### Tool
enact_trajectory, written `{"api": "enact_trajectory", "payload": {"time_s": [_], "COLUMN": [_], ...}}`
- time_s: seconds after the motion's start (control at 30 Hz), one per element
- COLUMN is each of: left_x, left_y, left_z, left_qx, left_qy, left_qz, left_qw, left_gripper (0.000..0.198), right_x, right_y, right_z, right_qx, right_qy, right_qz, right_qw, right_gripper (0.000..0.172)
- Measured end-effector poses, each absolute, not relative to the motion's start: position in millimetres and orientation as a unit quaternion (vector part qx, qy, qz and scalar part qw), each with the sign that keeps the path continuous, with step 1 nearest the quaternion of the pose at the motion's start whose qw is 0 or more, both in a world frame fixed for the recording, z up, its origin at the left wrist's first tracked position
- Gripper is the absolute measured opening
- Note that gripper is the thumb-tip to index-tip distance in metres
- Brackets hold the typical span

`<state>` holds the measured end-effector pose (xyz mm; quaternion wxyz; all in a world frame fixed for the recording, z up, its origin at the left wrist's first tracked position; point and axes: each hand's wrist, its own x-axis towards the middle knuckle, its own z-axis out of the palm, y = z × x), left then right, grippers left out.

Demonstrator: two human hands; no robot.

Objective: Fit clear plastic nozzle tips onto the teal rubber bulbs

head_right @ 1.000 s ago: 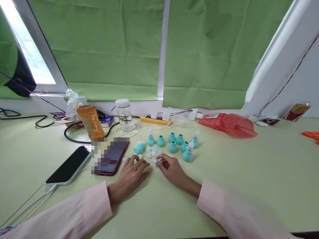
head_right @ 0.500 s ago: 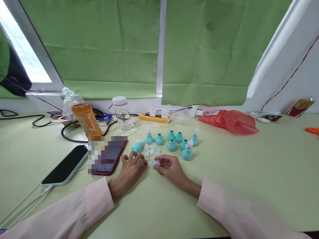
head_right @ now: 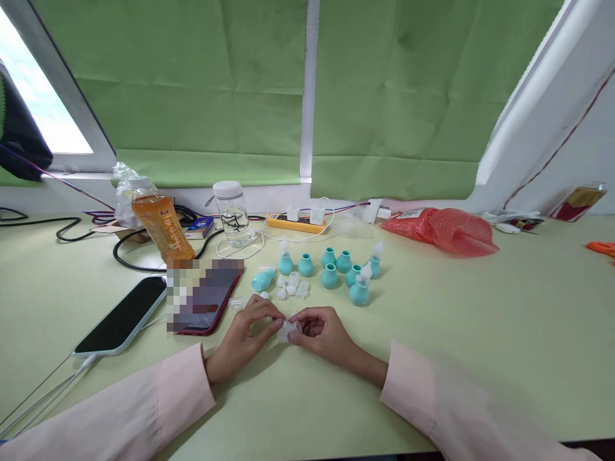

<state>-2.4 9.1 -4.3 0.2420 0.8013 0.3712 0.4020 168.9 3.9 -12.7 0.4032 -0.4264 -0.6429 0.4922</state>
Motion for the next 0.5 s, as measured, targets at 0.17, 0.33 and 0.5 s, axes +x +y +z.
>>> {"api": "enact_trajectory", "payload": {"time_s": [0.17,0.33,0.5], "left_x": [-2.3,-2.1,-2.4], "left_y": [7.6,5.7,4.2], "left_z": [-4.1,-2.6,-0.2], "left_qx": [0.798,0.797,0.818], "left_qy": [0.362,0.335,0.306], "left_qz": [0.418,0.453,0.446], "left_qw": [0.241,0.219,0.196], "left_gripper": [0.010,0.009,0.015], "right_x": [169.4,169.2,168.8], "right_y": [4.2,3.9,2.7], "right_z": [-14.5,-14.6,-14.0], "right_qx": [-0.420,-0.419,-0.415], "right_qy": [-0.643,-0.638,-0.634], "right_qz": [0.501,0.508,0.516], "right_qw": [0.398,0.399,0.400], "right_gripper": [0.025,0.025,0.026]}}
